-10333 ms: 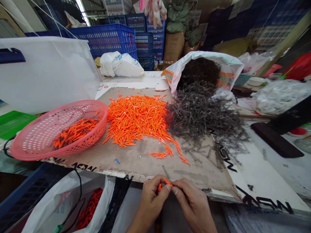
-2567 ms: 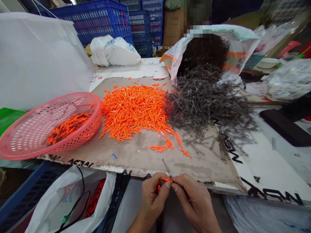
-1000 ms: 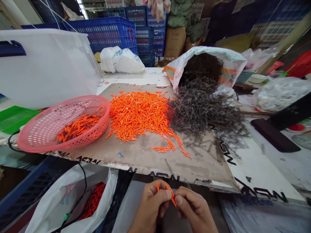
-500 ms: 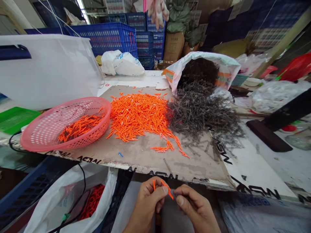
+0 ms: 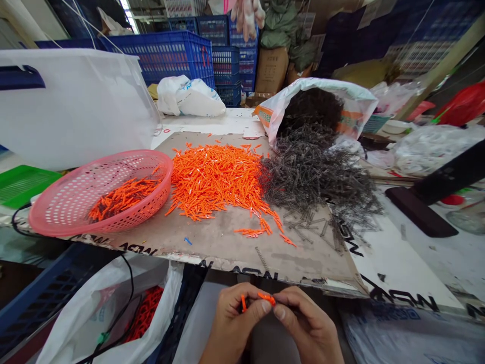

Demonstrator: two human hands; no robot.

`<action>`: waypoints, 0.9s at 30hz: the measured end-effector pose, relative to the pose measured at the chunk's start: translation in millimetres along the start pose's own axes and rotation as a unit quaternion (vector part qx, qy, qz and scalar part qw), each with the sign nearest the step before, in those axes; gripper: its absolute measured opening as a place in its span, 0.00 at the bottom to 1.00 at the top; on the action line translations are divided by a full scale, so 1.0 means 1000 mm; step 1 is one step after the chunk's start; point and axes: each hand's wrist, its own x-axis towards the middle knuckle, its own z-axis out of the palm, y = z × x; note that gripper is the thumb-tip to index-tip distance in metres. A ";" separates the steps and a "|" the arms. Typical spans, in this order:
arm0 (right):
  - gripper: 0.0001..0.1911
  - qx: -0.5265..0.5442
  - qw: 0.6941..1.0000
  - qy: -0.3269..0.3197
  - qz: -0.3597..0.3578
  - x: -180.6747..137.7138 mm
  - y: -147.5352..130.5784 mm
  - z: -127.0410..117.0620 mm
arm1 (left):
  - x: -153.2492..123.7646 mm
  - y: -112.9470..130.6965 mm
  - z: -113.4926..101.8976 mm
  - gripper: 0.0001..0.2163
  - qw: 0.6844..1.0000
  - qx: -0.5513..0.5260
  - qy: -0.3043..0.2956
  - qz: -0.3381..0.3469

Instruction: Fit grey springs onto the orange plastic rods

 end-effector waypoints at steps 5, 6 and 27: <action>0.05 -0.026 1.000 0.005 -0.014 -0.001 0.000 0.000 | -0.001 0.001 -0.002 0.05 0.996 0.066 0.003 0.061; 0.05 -0.031 0.999 0.009 -0.019 -0.001 -0.001 0.002 | -0.001 0.001 -0.003 0.05 0.995 0.075 0.001 0.071; 0.05 -0.072 0.997 -0.013 -0.038 -0.003 0.008 0.004 | 0.001 -0.005 0.000 0.07 1.000 -0.003 -0.018 -0.022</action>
